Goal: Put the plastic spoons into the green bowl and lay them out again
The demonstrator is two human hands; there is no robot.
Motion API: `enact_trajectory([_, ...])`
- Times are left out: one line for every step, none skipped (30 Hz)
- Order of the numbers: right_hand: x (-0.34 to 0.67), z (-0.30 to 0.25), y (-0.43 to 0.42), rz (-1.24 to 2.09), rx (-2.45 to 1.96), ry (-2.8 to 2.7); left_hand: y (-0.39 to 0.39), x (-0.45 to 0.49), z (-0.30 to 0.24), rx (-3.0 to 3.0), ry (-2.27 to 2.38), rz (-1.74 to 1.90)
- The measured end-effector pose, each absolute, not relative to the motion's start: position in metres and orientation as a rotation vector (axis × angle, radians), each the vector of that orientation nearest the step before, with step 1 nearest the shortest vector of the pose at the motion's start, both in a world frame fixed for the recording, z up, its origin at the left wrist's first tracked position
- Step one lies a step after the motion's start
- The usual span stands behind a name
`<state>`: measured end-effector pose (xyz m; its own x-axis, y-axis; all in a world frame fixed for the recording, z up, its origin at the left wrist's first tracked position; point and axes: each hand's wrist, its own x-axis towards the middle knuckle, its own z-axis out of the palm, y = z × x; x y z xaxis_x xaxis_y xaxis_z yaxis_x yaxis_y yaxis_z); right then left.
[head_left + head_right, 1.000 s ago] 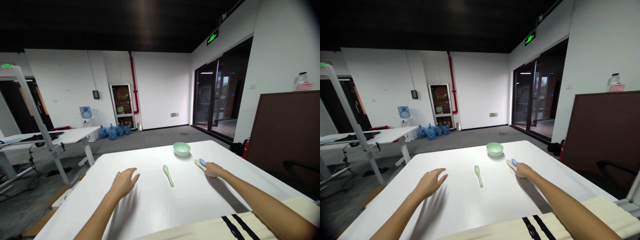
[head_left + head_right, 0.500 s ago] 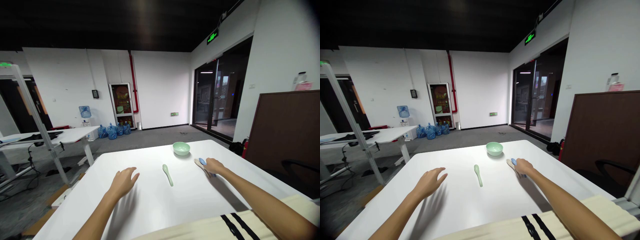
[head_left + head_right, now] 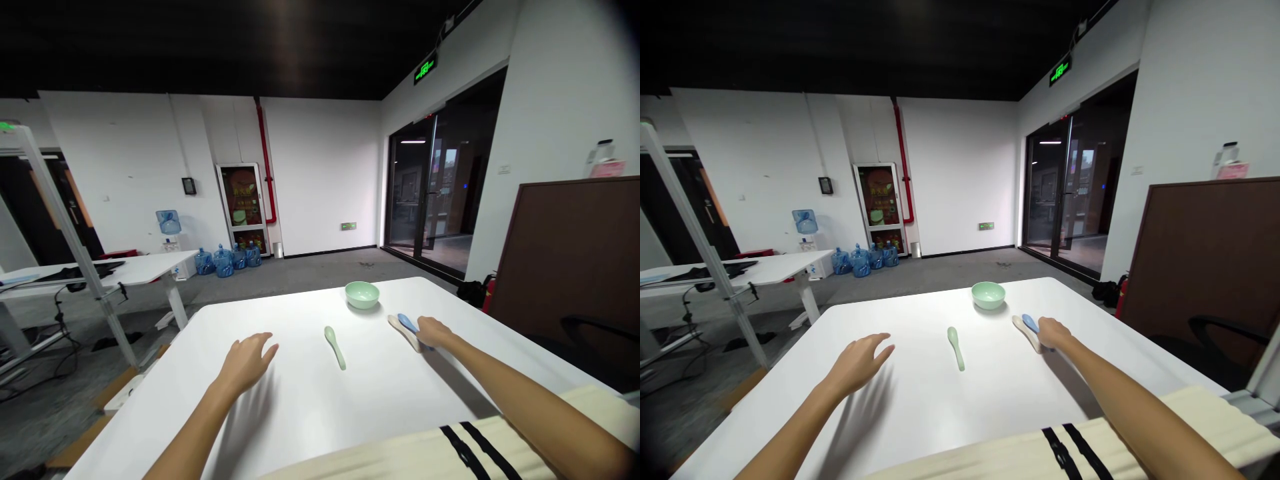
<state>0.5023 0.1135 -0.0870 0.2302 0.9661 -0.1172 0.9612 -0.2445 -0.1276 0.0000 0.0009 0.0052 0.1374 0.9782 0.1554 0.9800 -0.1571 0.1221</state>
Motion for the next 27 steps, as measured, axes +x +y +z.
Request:
enact_trajectory([0.502, -0.086, 0.113, 0.253, -2.436, -1.905, 0.001, 0.000, 0.005, -2.365, -2.033, -0.316])
enact_trajectory([0.501, -0.084, 0.113, 0.235, -2.434, -1.890, 0.001, 0.000, 0.005, -2.367, -2.035, -0.321])
enact_trajectory([0.499, -0.081, 0.112, 0.219, -2.429, -1.880, 0.000, 0.000, 0.006, -2.367, -2.039, -0.326])
enact_trajectory([0.497, -0.078, 0.112, 0.208, -2.422, -1.872, 0.000, 0.000, 0.006, -2.366, -2.044, -0.331])
enact_trajectory([0.493, -0.074, 0.111, 0.202, -2.408, -1.871, 0.000, 0.000, 0.006, -2.365, -2.048, -0.333])
enact_trajectory([0.488, -0.070, 0.111, 0.201, -2.383, -1.876, 0.000, 0.000, 0.006, -2.365, -2.049, -0.333])
enact_trajectory([0.483, -0.067, 0.111, 0.207, -2.352, -1.885, 0.000, 0.000, 0.006, -2.366, -2.047, -0.332])
enact_trajectory([0.476, -0.063, 0.111, 0.222, -2.317, -1.898, 0.000, -0.001, 0.006, -2.366, -2.043, -0.331])
enact_trajectory([0.470, -0.060, 0.112, 0.250, -2.284, -1.916, 0.000, -0.001, 0.006, -2.367, -2.037, -0.331])
enact_trajectory([0.463, -0.057, 0.113, 0.284, -2.250, -1.941, 0.000, -0.001, 0.006, -2.368, -2.031, -0.333])
enact_trajectory([0.456, -0.055, 0.113, 0.318, -2.220, -1.972, -0.001, -0.001, 0.006, -2.368, -2.027, -0.336])
enact_trajectory([0.449, -0.053, 0.114, 0.348, -2.196, -2.003, -0.001, -0.001, 0.006, -2.368, -2.025, -0.337])
enact_trajectory([0.443, -0.052, 0.114, 0.372, -2.174, -2.033, -0.002, -0.001, 0.007, -2.367, -2.026, -0.339])
enact_trajectory([0.437, -0.050, 0.115, 0.393, -2.159, -2.057, -0.002, 0.000, 0.007, -2.366, -2.027, -0.340])
enact_trajectory([0.431, -0.050, 0.115, 0.416, -2.151, -2.074, -0.002, 0.000, 0.008, -2.365, -2.029, -0.339])
enact_trajectory([0.425, -0.049, 0.114, 0.443, -2.148, -2.082, -0.003, 0.000, 0.008, -2.366, -2.031, -0.337])
enact_trajectory([0.420, -0.048, 0.114, 0.473, -2.147, -2.086, -0.003, 0.000, 0.008, -2.367, -2.031, -0.335])
enact_trajectory([0.414, -0.048, 0.113, 0.503, -2.146, -2.087, -0.003, 0.000, 0.008, -2.369, -2.029, -0.333])
enact_trajectory([0.409, -0.048, 0.112, 0.529, -2.146, -2.086, -0.003, -0.001, 0.008, -2.371, -2.025, -0.331])
enact_trajectory([0.404, -0.048, 0.111, 0.553, -2.147, -2.085, -0.002, -0.001, 0.007, -2.374, -2.020, -0.329])
enact_trajectory([0.400, -0.049, 0.110, 0.575, -2.146, -2.088, -0.002, -0.002, 0.007, -2.375, -2.014, -0.328])
enact_trajectory([0.396, -0.051, 0.109, 0.592, -2.148, -2.098, -0.002, -0.002, 0.006, -2.375, -2.008, -0.330])
enact_trajectory([0.393, -0.053, 0.108, 0.595, -2.146, -2.119, -0.001, -0.003, 0.006, -2.375, -2.004, -0.332])
enact_trajectory([0.390, -0.056, 0.107, 0.577, -2.138, -2.149, -0.001, -0.003, 0.005, -2.374, -2.000, -0.334])
enact_trajectory([0.388, -0.059, 0.107, 0.538, -2.128, -2.183, -0.001, -0.003, 0.005, -2.373, -1.999, -0.335])
enact_trajectory([0.386, -0.062, 0.106, 0.489, -2.113, -2.213, -0.001, -0.003, 0.005, -2.371, -1.999, -0.335])
enact_trajectory([0.385, -0.065, 0.106, 0.442, -2.099, -2.233, -0.001, -0.003, 0.005, -2.370, -2.001, -0.334])
